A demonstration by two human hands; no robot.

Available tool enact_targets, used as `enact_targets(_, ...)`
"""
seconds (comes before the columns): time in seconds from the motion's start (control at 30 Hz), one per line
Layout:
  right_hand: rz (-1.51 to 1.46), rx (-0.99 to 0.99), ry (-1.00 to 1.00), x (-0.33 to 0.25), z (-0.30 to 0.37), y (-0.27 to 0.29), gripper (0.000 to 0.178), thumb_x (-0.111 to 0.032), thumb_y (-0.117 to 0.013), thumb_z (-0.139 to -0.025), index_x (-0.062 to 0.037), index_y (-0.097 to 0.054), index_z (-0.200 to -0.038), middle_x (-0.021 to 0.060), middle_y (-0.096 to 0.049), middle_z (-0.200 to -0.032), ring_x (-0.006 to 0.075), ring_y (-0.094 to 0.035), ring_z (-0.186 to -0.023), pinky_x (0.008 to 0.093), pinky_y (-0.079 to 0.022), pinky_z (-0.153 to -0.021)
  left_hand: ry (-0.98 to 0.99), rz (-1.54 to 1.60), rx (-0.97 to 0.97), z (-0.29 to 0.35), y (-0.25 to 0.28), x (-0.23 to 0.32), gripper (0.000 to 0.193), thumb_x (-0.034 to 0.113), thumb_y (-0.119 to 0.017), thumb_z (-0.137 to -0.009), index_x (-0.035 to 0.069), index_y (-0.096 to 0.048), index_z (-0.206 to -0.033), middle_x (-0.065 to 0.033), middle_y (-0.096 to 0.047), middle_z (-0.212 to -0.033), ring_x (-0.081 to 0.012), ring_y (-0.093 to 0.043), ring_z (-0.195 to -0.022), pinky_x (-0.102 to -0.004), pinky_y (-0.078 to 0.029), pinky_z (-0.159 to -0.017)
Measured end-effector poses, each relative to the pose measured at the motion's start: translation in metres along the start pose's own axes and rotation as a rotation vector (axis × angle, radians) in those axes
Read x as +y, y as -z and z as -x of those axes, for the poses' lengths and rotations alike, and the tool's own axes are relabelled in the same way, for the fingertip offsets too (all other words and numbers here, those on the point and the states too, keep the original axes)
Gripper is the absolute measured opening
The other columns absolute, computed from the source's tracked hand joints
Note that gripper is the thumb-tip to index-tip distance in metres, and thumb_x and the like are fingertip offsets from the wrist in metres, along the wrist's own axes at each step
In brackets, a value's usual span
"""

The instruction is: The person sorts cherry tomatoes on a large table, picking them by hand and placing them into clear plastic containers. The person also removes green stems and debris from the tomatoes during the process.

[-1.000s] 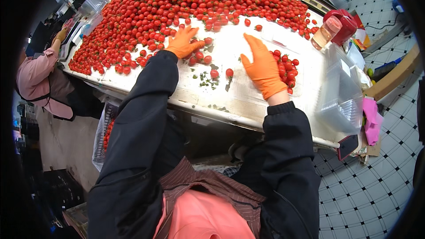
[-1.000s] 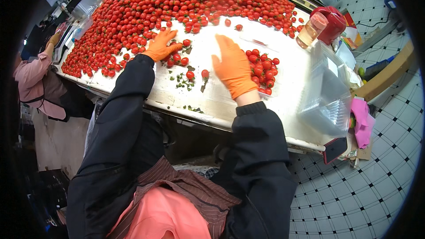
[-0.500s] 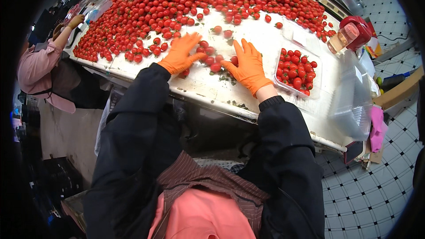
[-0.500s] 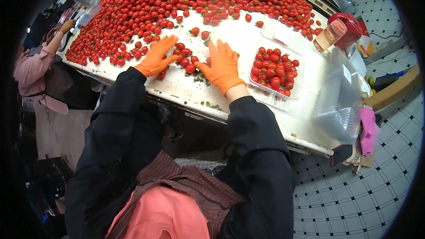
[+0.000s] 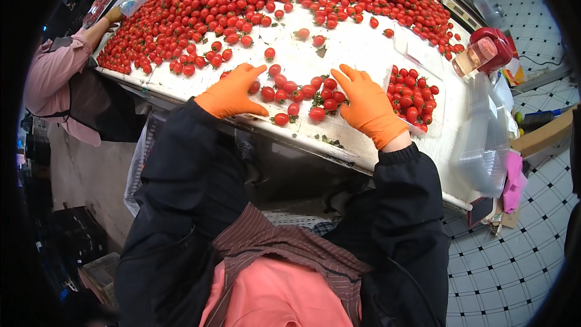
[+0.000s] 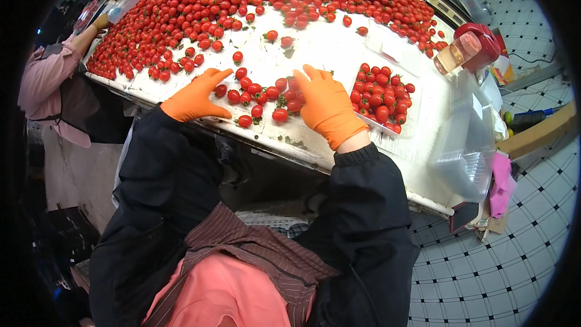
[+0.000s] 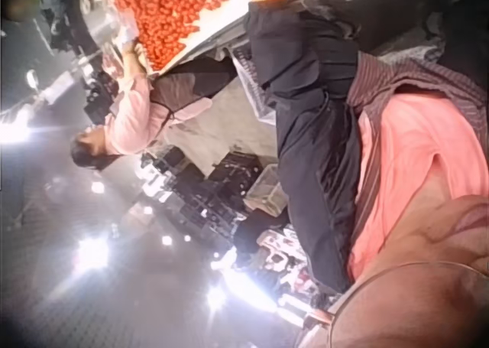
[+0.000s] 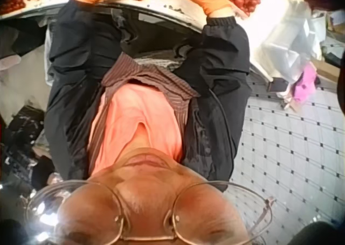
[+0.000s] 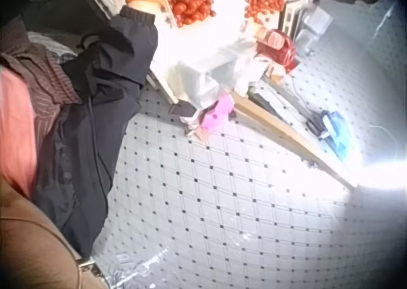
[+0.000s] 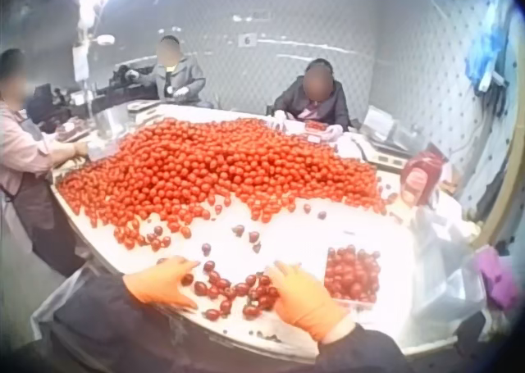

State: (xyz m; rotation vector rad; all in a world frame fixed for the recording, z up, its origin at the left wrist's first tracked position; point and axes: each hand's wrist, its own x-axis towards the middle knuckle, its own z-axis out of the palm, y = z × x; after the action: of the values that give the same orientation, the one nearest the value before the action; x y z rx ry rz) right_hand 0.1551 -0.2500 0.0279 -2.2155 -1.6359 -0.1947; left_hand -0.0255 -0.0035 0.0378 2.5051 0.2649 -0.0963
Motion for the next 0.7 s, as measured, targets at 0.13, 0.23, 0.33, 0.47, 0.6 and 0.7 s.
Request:
enact_targets(0.13, -0.021, -0.269, -0.128, -0.016, -0.003, -0.002, 0.064, -0.006, -0.065, -0.069, -0.0096, -0.046, -0.13, 0.0159, -0.05, -0.123, 0.036, -0.051, -0.109, 0.0415, -0.049, -0.085, -0.023, -0.047, -0.009, -0.01, -0.018, 0.034, 0.1, 0.026, -0.083, -0.063, 0.008, -0.029, -0.145, -0.0181, -0.042, -0.127, -0.0325, -0.049, -0.114, -0.0349, -0.044, -0.093)
enact_targets(0.23, -0.162, -0.362, -0.214, -0.022, -0.009, -0.001, 0.075, -0.01, -0.07, -0.065, -0.0124, -0.043, -0.135, 0.0183, -0.05, -0.118, 0.0369, -0.051, -0.11, 0.0403, -0.05, -0.085, -0.055, -0.05, -0.021, -0.017, -0.029, 0.039, 0.102, 0.027, -0.084, -0.062, 0.008, -0.028, -0.145, -0.0179, -0.04, -0.128, -0.0318, -0.05, -0.113, -0.0353, -0.044, -0.093)
enact_targets(0.33, -0.266, -0.309, -0.206, -0.023, -0.011, -0.012, 0.08, -0.014, -0.073, -0.063, -0.0161, -0.042, -0.137, 0.0212, -0.049, -0.114, 0.0381, -0.053, -0.104, 0.0393, -0.049, -0.085, -0.036, 0.043, -0.073, -0.026, -0.032, 0.045, 0.105, 0.024, -0.084, -0.058, 0.008, -0.028, -0.146, -0.019, -0.036, -0.132, -0.0323, -0.049, -0.115, -0.0349, -0.044, -0.095)
enact_targets(0.47, -0.351, -0.379, -0.321, -0.029, -0.023, -0.014, 0.082, -0.012, -0.072, -0.064, -0.0154, -0.039, -0.139, 0.0226, -0.044, -0.116, 0.0372, -0.056, -0.101, 0.0385, -0.049, -0.086, -0.052, 0.11, -0.08, -0.027, -0.033, 0.044, 0.106, 0.02, -0.085, -0.055, 0.008, -0.029, -0.145, -0.0191, -0.033, -0.134, -0.0314, -0.049, -0.116, -0.035, -0.044, -0.097)
enact_targets(0.6, -0.576, -0.293, -0.388, -0.026, -0.026, -0.025, 0.077, -0.005, -0.068, -0.067, -0.0141, -0.04, -0.138, 0.0208, -0.042, -0.118, 0.0321, -0.057, -0.101, 0.0358, -0.05, -0.084, -0.103, 0.366, -0.042, -0.042, -0.046, 0.033, 0.1, 0.011, -0.084, -0.055, 0.006, -0.033, -0.141, -0.013, -0.041, -0.128, -0.0226, -0.052, -0.111, -0.0314, -0.048, -0.091)
enact_targets(0.7, -0.667, -0.245, -0.409, -0.027, -0.026, -0.029, 0.072, -0.002, -0.066, -0.069, -0.0147, -0.044, -0.136, 0.0202, -0.044, -0.117, 0.0321, -0.057, -0.102, 0.0344, -0.051, -0.082, -0.05, 0.632, -0.04, -0.044, -0.046, 0.035, 0.09, 0.003, -0.08, -0.06, 0.007, -0.037, -0.139, -0.0145, -0.046, -0.128, -0.0232, -0.057, -0.108, -0.0316, -0.05, -0.089)
